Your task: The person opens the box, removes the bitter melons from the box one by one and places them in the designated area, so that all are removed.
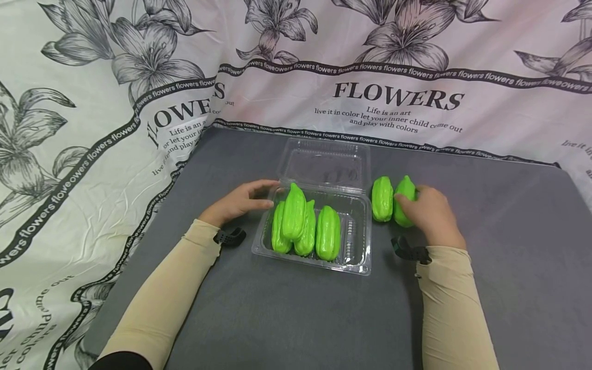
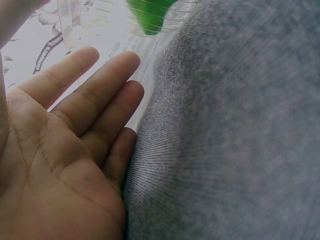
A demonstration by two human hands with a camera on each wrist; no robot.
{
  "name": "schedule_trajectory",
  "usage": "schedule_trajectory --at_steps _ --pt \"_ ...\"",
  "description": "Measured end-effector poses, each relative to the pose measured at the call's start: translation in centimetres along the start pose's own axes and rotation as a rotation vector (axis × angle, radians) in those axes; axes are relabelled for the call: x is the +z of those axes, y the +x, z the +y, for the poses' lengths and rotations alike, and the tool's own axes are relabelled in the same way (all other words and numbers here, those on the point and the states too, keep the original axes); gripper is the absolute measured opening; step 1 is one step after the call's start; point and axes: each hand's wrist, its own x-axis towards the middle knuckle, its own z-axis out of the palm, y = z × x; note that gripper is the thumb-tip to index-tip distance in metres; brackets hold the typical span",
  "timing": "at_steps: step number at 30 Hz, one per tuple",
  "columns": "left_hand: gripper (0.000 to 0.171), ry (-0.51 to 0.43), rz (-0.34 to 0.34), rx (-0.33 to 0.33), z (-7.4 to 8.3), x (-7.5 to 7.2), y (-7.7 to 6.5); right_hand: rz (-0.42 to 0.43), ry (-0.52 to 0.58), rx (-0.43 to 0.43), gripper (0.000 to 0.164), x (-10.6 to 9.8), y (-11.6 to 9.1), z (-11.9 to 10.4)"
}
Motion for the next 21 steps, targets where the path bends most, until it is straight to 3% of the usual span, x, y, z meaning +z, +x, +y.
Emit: schedule_trajectory --at_steps 21 --pt "0.064 -0.009 -0.002 -0.002 0.16 0.01 -0.12 -0.001 0.035 0.01 0.087 0.02 0.02 -0.27"
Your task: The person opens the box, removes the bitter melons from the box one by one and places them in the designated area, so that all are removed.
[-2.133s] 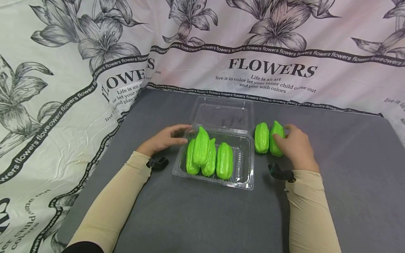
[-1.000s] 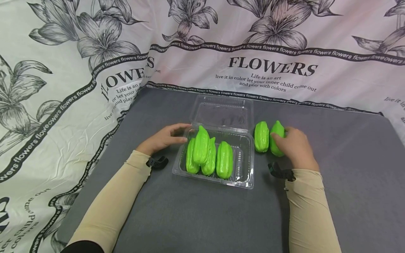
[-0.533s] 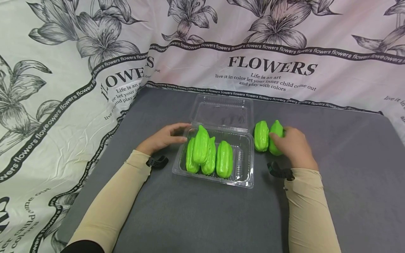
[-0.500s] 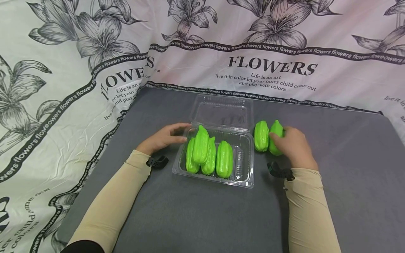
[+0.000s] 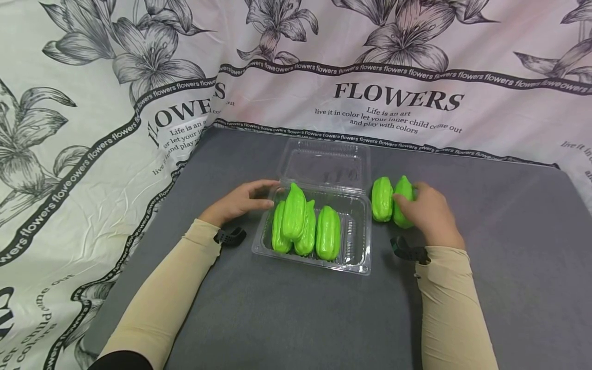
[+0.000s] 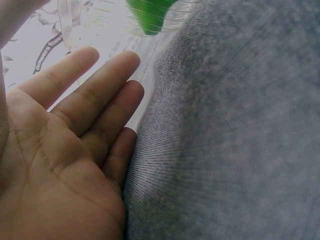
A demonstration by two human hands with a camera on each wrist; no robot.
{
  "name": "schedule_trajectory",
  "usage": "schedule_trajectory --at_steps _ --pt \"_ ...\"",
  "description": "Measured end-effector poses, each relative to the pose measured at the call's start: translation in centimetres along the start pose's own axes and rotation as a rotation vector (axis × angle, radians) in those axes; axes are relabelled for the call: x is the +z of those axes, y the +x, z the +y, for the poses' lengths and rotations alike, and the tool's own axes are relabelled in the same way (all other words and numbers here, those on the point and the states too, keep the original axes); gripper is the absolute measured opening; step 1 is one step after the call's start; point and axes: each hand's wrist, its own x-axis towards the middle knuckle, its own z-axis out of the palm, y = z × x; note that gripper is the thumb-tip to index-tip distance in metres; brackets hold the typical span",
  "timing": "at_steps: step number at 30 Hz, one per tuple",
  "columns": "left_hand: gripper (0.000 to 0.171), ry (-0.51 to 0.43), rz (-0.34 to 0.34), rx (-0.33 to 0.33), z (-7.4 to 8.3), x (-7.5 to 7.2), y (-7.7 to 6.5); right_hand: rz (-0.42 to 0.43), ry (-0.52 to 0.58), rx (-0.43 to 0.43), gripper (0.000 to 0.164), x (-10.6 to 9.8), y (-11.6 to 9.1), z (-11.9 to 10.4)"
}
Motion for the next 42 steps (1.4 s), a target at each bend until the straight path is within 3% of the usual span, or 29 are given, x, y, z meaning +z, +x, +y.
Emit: schedule_trajectory --at_steps 15,28,35,42 --pt "0.063 0.007 0.0 0.008 -0.2 0.0 0.1 0.087 0.016 -0.057 0.082 -0.5 -0.9 -1.1" --pt "0.061 0.011 0.002 0.007 0.0 0.0 0.1 0.12 0.009 -0.075 0.081 -1.0 -1.9 -2.6" --pt "0.071 0.004 -0.003 0.007 -0.1 0.0 0.1 0.134 0.013 -0.107 0.079 -1.4 -2.6 -3.5" --pt "0.063 0.018 0.006 0.005 -0.1 0.0 0.1 0.125 0.022 -0.125 0.081 -1.7 -3.2 -4.4"
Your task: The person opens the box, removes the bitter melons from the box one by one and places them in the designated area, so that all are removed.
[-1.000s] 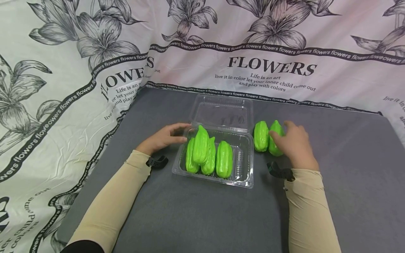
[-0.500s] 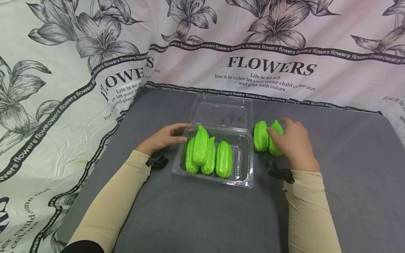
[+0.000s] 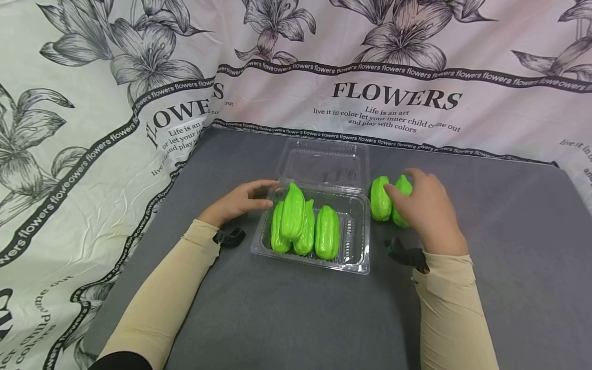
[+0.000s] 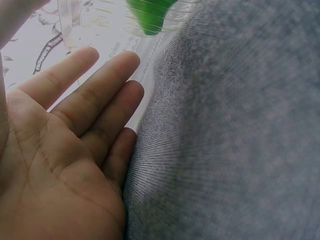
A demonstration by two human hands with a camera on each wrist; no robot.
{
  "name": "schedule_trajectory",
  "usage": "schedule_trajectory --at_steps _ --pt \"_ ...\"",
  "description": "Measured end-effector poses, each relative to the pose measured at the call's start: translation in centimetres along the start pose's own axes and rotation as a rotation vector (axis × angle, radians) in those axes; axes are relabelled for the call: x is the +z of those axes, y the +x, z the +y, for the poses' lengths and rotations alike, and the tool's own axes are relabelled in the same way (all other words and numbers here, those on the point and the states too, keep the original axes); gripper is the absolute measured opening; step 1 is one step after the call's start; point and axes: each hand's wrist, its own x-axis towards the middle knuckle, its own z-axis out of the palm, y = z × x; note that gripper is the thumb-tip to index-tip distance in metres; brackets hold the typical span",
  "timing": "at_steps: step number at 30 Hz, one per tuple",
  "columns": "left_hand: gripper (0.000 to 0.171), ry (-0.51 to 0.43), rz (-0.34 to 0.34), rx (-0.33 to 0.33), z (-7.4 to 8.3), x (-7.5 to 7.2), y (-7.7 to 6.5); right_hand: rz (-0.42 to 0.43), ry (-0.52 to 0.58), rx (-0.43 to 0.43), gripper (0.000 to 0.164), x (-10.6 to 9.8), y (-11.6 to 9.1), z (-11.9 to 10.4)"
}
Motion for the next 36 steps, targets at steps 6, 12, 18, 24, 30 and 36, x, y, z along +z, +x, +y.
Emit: schedule_trajectory --at_steps 6,12,18,24,30,36 --pt "0.062 0.009 0.0 -0.006 0.0 -0.1 0.0 -0.018 -0.014 0.006 0.081 -0.3 -0.7 -1.2" --pt "0.064 0.011 -0.002 -0.009 -0.2 -0.1 0.0 -0.034 -0.036 0.024 0.081 -0.2 -1.3 -2.4" --pt "0.064 0.006 -0.007 -0.003 -0.3 -0.1 0.0 -0.04 -0.045 0.0 0.081 0.0 -1.7 -3.4" --pt "0.065 0.003 -0.007 0.002 -0.2 -0.1 0.0 -0.048 -0.047 -0.027 0.078 0.5 -2.1 -4.3" --pt "0.062 0.004 -0.004 -0.002 -0.1 -0.1 0.0 -0.054 -0.057 -0.054 0.075 1.0 -2.6 -5.3" --pt "0.061 0.006 -0.001 -0.005 -0.2 0.0 0.1 -0.069 -0.068 -0.077 0.075 1.3 -2.8 -6.1"
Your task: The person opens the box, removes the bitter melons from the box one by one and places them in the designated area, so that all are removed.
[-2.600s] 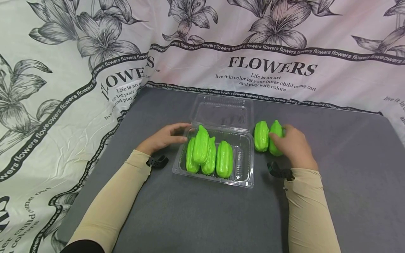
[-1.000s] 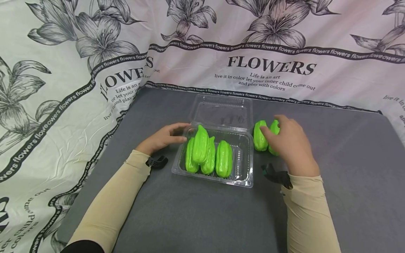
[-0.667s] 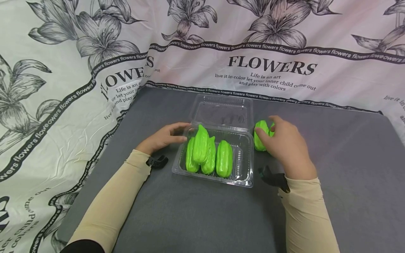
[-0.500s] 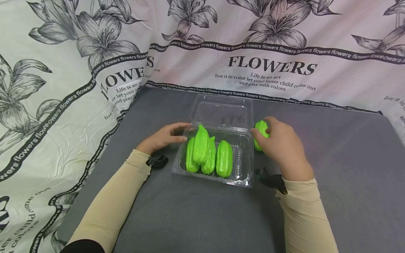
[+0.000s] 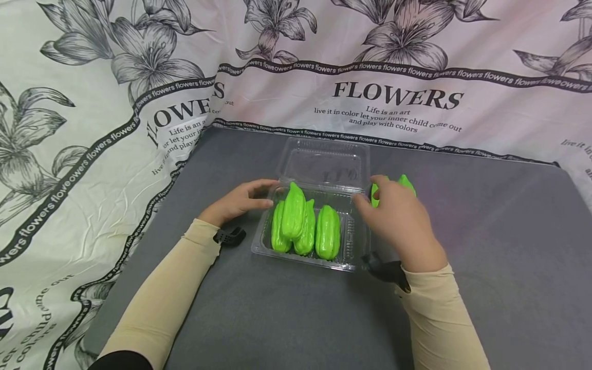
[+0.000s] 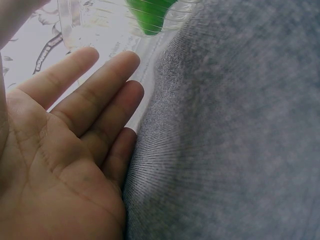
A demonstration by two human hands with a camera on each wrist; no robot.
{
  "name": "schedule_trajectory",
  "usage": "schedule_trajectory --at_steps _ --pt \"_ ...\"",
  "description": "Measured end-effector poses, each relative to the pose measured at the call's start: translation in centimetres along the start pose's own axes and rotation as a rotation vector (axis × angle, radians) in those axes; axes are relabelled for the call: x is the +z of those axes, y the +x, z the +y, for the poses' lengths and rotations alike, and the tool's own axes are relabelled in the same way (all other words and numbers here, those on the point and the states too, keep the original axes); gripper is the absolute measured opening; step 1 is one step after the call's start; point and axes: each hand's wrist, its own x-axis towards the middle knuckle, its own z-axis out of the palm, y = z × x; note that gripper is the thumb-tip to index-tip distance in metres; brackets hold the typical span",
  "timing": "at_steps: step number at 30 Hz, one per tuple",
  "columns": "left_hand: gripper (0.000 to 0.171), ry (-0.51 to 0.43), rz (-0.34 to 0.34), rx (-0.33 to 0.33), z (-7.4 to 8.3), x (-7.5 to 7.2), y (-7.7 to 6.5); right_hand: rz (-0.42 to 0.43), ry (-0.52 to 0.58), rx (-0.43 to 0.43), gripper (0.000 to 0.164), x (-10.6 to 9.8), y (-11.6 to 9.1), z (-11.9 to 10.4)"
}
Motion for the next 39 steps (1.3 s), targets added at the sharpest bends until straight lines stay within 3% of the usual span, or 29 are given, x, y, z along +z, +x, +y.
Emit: schedule_trajectory --at_steps 10,16,39 --pt "0.062 -0.014 -0.001 -0.004 0.1 -0.1 -0.1 -0.051 0.038 -0.05 0.076 0.7 0.0 -1.0" --pt "0.063 -0.014 -0.001 -0.002 -0.2 -0.1 0.0 -0.069 0.068 -0.073 0.069 1.4 -0.1 -2.0" --pt "0.062 -0.023 -0.003 -0.005 0.0 -0.1 0.0 -0.104 0.04 -0.127 0.068 3.5 0.1 -2.8"
